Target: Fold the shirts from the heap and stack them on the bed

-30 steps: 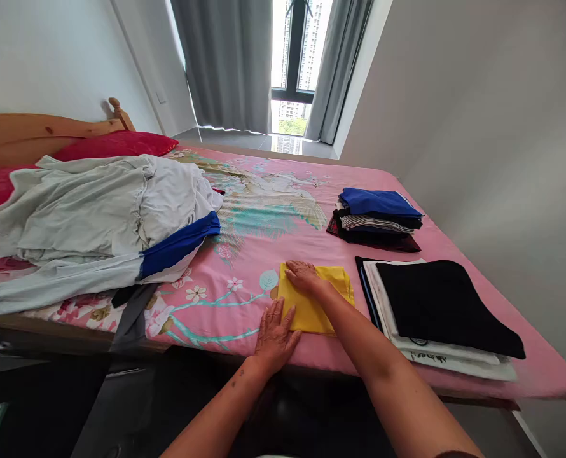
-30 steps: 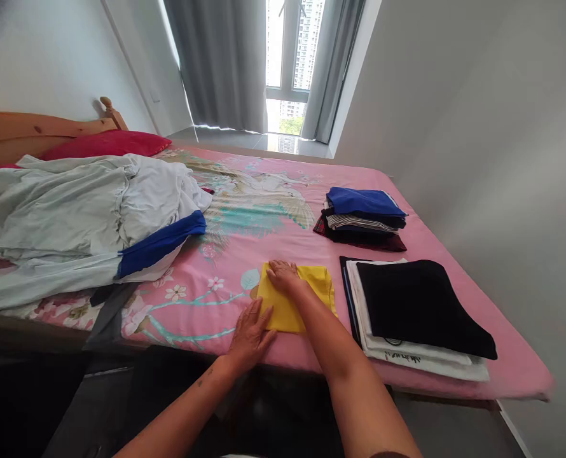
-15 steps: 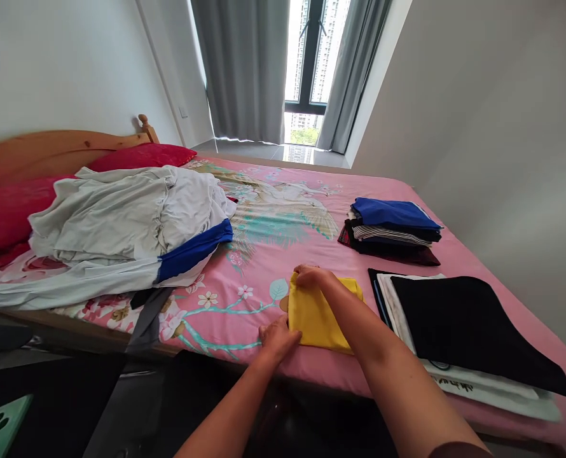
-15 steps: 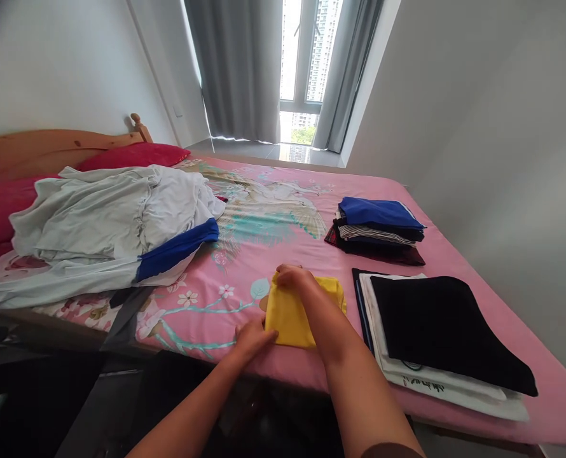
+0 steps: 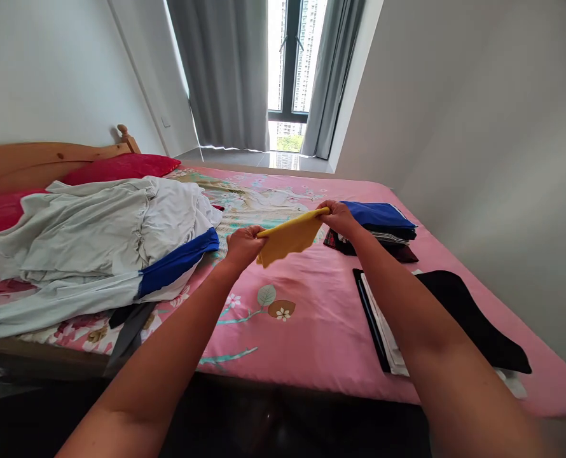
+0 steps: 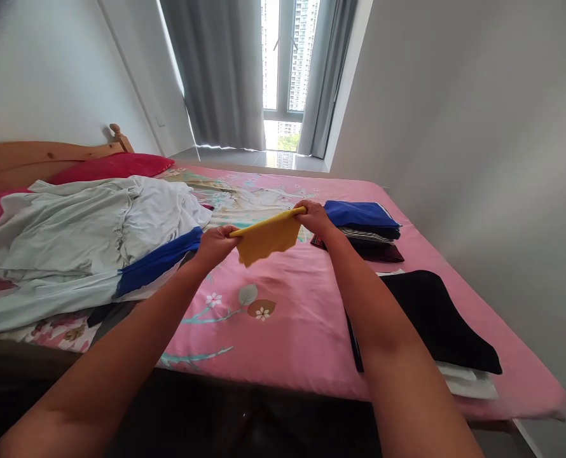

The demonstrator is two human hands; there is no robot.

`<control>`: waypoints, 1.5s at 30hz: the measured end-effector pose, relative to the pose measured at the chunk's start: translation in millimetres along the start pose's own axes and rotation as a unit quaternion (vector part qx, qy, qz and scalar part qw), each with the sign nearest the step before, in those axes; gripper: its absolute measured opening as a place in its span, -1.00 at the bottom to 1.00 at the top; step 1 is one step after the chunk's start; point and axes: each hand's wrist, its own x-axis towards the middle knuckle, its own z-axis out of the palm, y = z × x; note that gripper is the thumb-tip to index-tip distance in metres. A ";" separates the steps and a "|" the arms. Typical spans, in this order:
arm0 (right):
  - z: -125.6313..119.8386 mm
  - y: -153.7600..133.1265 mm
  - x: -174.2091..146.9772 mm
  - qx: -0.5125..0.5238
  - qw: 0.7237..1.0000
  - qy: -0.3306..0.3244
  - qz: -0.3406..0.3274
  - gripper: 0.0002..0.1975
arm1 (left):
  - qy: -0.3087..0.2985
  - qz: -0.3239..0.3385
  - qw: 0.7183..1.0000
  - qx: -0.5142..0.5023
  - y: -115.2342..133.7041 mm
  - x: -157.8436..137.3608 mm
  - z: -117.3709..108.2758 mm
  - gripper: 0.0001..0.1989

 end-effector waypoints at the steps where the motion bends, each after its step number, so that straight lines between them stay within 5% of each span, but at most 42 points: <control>1: -1.8 1.2 -4.3 -0.002 1.000 0.022 -0.016 -0.76 | 0.007 0.021 1.000 0.020 -2.5 4.9 -2.1 -0.77; 4: 17.0 17.2 -43.1 -0.034 0.998 0.039 -0.035 -0.80 | 0.006 0.064 0.996 0.060 -33.8 -7.9 9.5 -0.77; 9: 89.1 64.9 -157.9 -0.080 0.995 0.014 -0.052 -0.81 | -0.053 0.062 0.993 0.086 -114.8 -80.4 52.3 -0.76; 12: 119.2 79.2 -213.7 -0.087 0.996 0.027 -0.022 -0.76 | -0.074 0.064 0.992 0.085 -140.9 -116.3 64.8 -0.70; 17: 123.5 60.4 -259.8 -0.090 0.994 0.068 -0.014 -0.71 | -0.086 0.098 0.988 0.087 -151.7 -146.7 54.0 -0.65; 22: 114.5 26.5 -318.0 -0.088 0.995 0.026 -0.025 -0.73 | -0.110 0.149 0.977 0.105 -156.5 -205.1 30.0 -0.70; 28: 111.3 9.8 -371.4 -0.050 0.998 0.038 0.026 -0.70 | -0.123 0.105 0.986 0.037 -146.9 -270.8 7.7 -0.59; 32: 104.8 6.7 -357.2 -0.071 0.991 0.096 0.059 -0.75 | -0.105 -0.034 0.990 -0.086 -139.3 -253.2 1.4 -0.65; 36: 109.0 -21.8 -329.0 -0.089 0.990 0.108 0.015 -0.76 | -0.118 -0.224 0.947 -0.199 -136.3 -201.3 7.2 -0.73; 41: 151.2 -79.7 -307.3 -0.082 0.991 -0.034 -0.105 -0.75 | -0.137 -0.291 0.923 -0.213 -134.7 -140.4 26.4 -0.73; 45: 197.8 -90.3 -305.8 -0.126 0.977 -0.124 -0.122 -0.64 | -0.159 -0.322 0.914 -0.187 -132.6 -111.1 36.6 -0.70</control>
